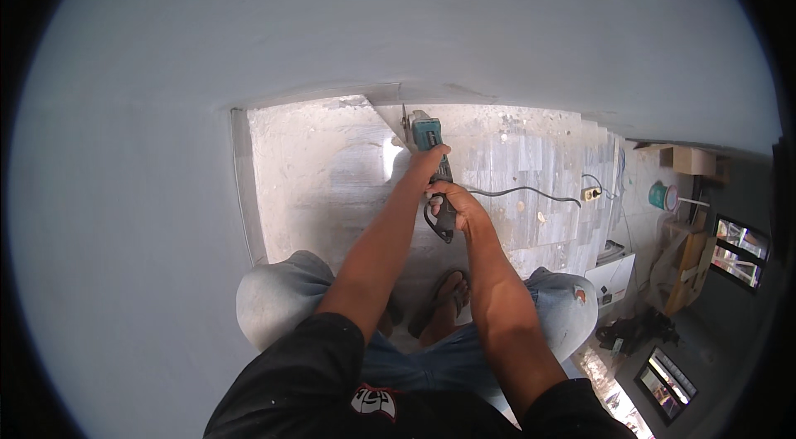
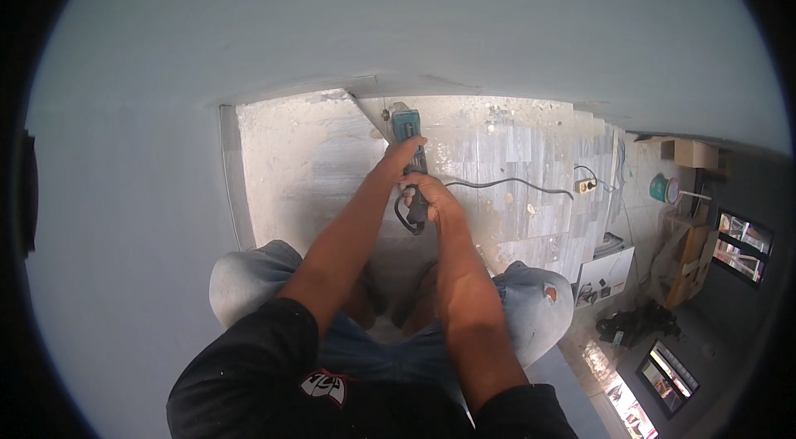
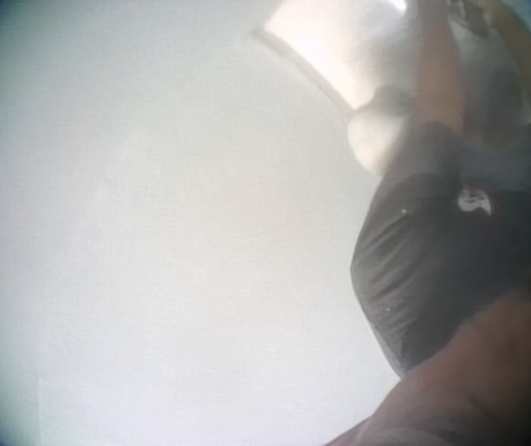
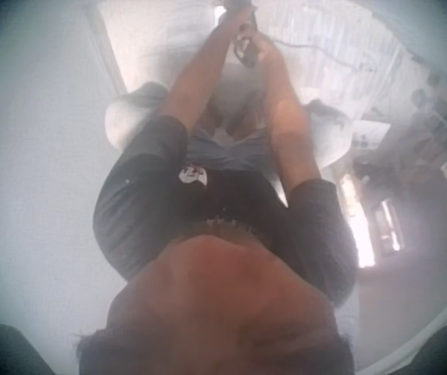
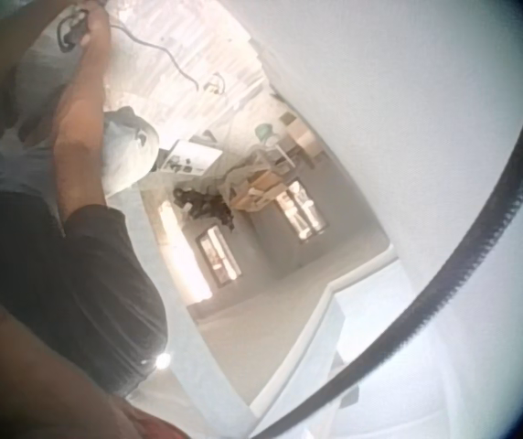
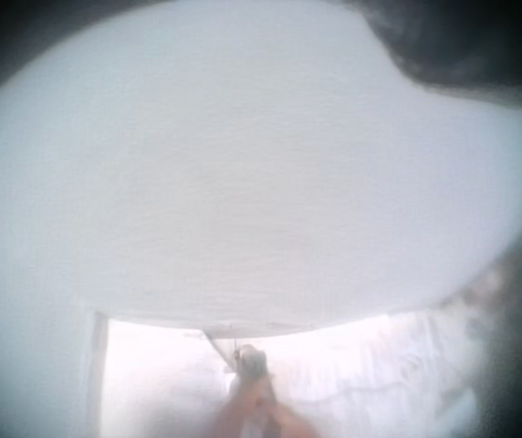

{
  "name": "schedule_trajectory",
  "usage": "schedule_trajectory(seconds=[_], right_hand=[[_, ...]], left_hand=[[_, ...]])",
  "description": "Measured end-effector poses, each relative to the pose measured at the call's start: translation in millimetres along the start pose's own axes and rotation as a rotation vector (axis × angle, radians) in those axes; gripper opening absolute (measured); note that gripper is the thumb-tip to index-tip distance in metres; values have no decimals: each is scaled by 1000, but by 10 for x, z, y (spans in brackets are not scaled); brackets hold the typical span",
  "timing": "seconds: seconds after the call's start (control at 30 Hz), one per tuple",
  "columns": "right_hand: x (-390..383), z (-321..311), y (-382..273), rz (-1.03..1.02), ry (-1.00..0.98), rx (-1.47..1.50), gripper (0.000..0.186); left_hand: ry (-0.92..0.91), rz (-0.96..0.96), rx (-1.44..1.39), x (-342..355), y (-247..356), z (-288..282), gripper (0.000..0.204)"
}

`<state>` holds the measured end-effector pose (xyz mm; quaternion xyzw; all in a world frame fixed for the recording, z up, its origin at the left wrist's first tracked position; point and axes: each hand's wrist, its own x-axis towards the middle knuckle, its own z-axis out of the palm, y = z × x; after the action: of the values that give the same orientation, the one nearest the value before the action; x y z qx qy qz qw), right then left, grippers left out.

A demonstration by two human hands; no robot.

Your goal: The person sands the floor edges and corners using a power sander, moving the tool along the base of the wall.

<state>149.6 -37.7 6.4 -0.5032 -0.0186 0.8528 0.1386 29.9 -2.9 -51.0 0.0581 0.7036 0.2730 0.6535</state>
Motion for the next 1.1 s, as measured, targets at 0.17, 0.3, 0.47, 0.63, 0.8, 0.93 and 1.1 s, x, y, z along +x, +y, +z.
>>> schedule_trajectory(seconds=[0.17,0.3,0.47,0.63,0.8,0.93,1.1], right_hand=[[4,13,-2,-4,9,-17,11],[-12,63,-11,-17,10,-20,10],[18,25,-10,-21,-17,-12,10],[41,25,16,-17,-23,-2,9],[44,68,16,-11,-11,0,8],[28,104,1,-17,-2,-18,8],[37,119,-13,-38,17,-89,8]], left_hand=[[18,-25,1,17,6,-12,49],[-14,-12,-37,39,5,-43,49],[-6,-17,-2,59,15,-21,50],[-11,-14,16,92,-4,-57,49],[-15,-17,4,80,8,-90,48],[-22,-18,-11,76,13,-111,48],[-37,-18,-45,78,27,-130,49]])
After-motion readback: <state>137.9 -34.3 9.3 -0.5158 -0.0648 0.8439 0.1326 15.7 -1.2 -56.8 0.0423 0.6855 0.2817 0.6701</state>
